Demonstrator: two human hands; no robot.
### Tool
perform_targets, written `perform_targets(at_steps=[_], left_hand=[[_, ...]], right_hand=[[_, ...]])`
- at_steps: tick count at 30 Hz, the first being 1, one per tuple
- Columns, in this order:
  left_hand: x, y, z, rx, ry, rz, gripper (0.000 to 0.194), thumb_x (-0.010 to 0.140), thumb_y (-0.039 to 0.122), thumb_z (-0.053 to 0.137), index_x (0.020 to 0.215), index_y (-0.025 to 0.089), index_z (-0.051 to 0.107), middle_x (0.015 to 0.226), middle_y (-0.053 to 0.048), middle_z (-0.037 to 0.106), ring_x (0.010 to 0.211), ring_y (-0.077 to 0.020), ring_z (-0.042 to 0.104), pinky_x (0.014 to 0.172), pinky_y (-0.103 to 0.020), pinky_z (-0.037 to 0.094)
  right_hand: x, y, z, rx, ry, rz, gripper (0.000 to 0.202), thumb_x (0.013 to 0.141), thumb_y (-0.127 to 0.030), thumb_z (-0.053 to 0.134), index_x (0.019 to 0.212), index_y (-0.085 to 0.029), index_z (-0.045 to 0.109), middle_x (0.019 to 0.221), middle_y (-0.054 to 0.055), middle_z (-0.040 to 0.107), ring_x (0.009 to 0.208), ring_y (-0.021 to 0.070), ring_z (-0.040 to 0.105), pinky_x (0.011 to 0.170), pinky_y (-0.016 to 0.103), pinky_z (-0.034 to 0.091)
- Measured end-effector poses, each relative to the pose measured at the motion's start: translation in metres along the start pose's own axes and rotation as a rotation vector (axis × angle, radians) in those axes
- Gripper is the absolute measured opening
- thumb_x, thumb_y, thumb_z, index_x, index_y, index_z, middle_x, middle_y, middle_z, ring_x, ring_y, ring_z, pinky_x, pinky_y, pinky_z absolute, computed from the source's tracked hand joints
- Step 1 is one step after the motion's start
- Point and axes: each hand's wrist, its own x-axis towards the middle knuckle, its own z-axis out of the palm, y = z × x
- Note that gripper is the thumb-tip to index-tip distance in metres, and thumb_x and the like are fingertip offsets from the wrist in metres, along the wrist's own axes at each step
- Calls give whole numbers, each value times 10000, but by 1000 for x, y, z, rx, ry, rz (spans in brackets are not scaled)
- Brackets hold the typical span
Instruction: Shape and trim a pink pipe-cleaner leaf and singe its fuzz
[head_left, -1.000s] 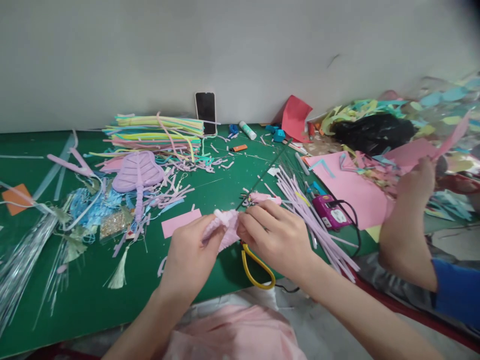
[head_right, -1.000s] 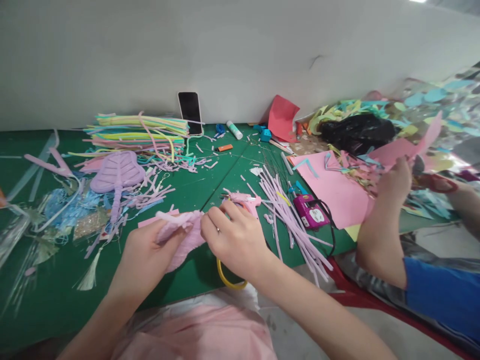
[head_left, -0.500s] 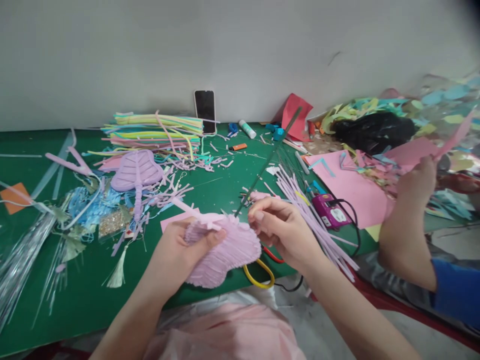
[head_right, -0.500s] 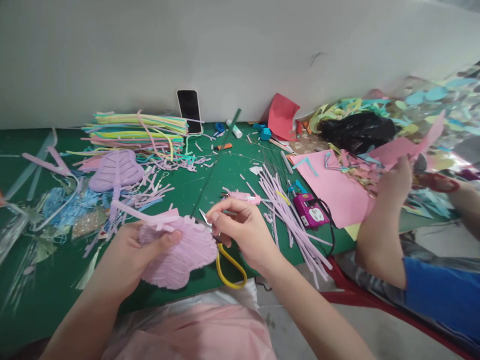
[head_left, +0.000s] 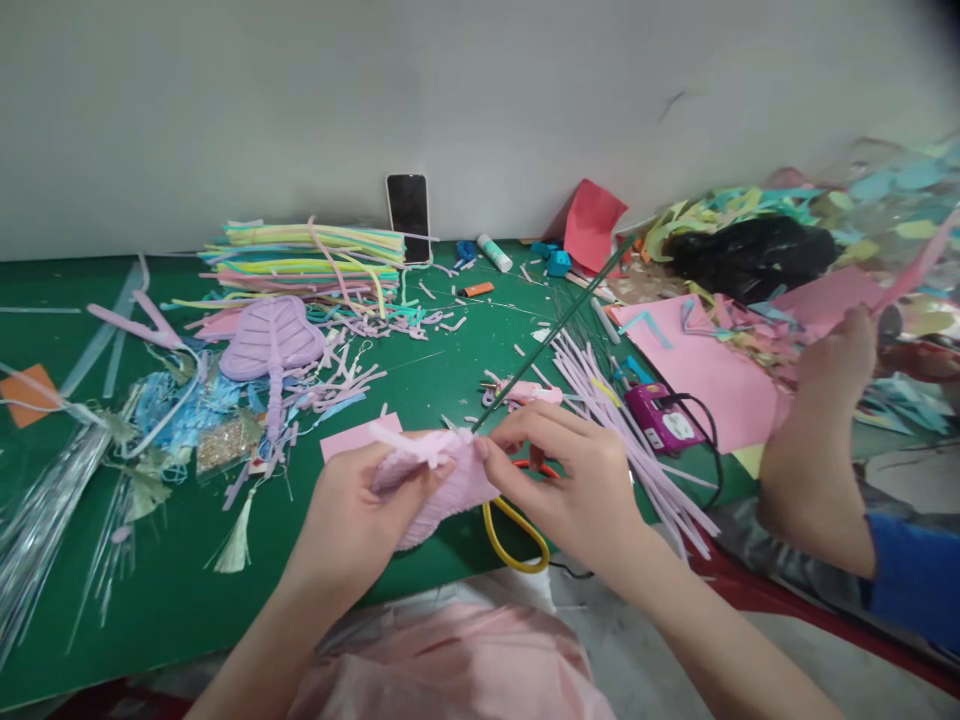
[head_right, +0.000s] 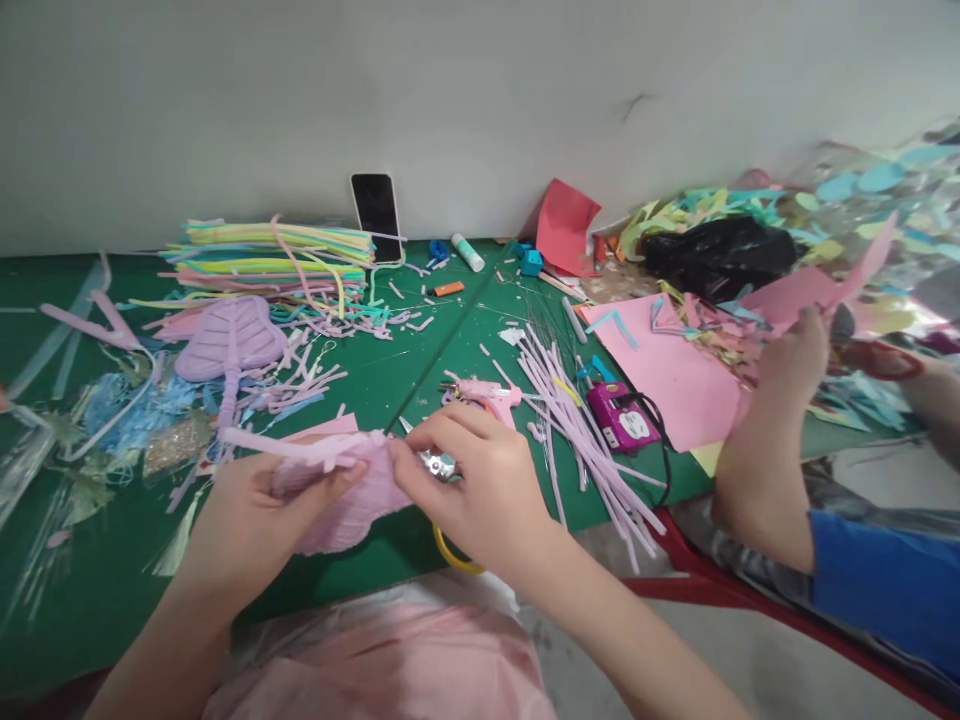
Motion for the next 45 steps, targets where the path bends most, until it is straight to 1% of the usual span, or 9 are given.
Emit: perform_targets(at_steps=[8, 13, 19, 25, 28, 30, 36, 40, 45], left_hand=[[1, -3, -4, -131, -30, -67, 250, 755, 351, 744, 943, 199, 808, 884, -50, 810, 803, -249, 749, 710, -293, 596], [1, -2, -6, -175, -58, -93, 251, 728, 350, 768, 914, 185, 809, 865, -55, 805, 799, -256, 740, 694, -298, 585], [3, -7, -12, -168, -114, -82, 149, 731, 350, 768, 754, 209, 808, 785, -39, 796, 737, -220, 703, 628, -261, 535], [2, -5, -6, -357, -120, -207, 182, 701, 373, 803, 736, 194, 792, 715, -22, 769, 636, -169, 663, 620, -247, 530], [1, -1, -3, -454, -99, -250, 192, 666, 362, 831, 747, 193, 793, 729, -23, 776, 662, -170, 675, 650, -245, 539], [1, -1, -4, -438, -92, -228, 201, 669, 369, 830, 752, 190, 794, 741, -30, 780, 687, -178, 684, 671, -253, 546], [5, -6, -13, -122, -78, -34, 232, 753, 414, 758, 839, 206, 812, 845, -62, 804, 821, -253, 722, 768, -330, 571], [3, 1, -11, -24, -71, 94, 165, 804, 325, 703, 898, 246, 814, 931, -36, 808, 843, -238, 739, 806, -311, 575], [1, 3, -11, 16, -82, 205, 210, 836, 211, 644, 955, 275, 805, 1005, -27, 802, 879, -215, 747, 793, -274, 576]], right_hand=[[5, 1, -8, 433, -227, 492, 251, 876, -347, 582, 714, -173, 661, 607, -8, 589, 511, 96, 482, 451, 215, 373], [9, 9, -9, 601, -307, 573, 266, 825, -407, 670, 726, -161, 655, 621, -24, 542, 521, 83, 435, 464, 212, 358], [8, 21, -7, 719, -343, 397, 207, 854, -371, 691, 793, -177, 654, 713, -6, 604, 598, 96, 522, 524, 216, 426], [1, 17, 5, 388, 18, -86, 80, 900, -158, 622, 838, -203, 644, 773, 24, 659, 738, 144, 609, 671, 278, 492], [-2, 13, 11, 320, 167, -185, 92, 883, -129, 633, 853, -209, 667, 763, 30, 681, 742, 157, 630, 688, 297, 503], [-3, 11, 11, 369, 159, -99, 75, 874, -158, 649, 828, -211, 673, 746, 29, 691, 723, 158, 635, 656, 291, 503], [3, -2, -5, 519, -101, 520, 265, 830, -381, 669, 660, -189, 603, 571, -19, 567, 488, 96, 489, 431, 210, 380], [7, -8, -12, 494, -154, 583, 354, 803, -497, 677, 658, -180, 614, 582, -6, 564, 502, 97, 472, 424, 210, 353], [9, -5, -8, 435, -196, 610, 260, 805, -405, 663, 674, -181, 646, 613, 1, 581, 525, 102, 461, 442, 220, 354]])
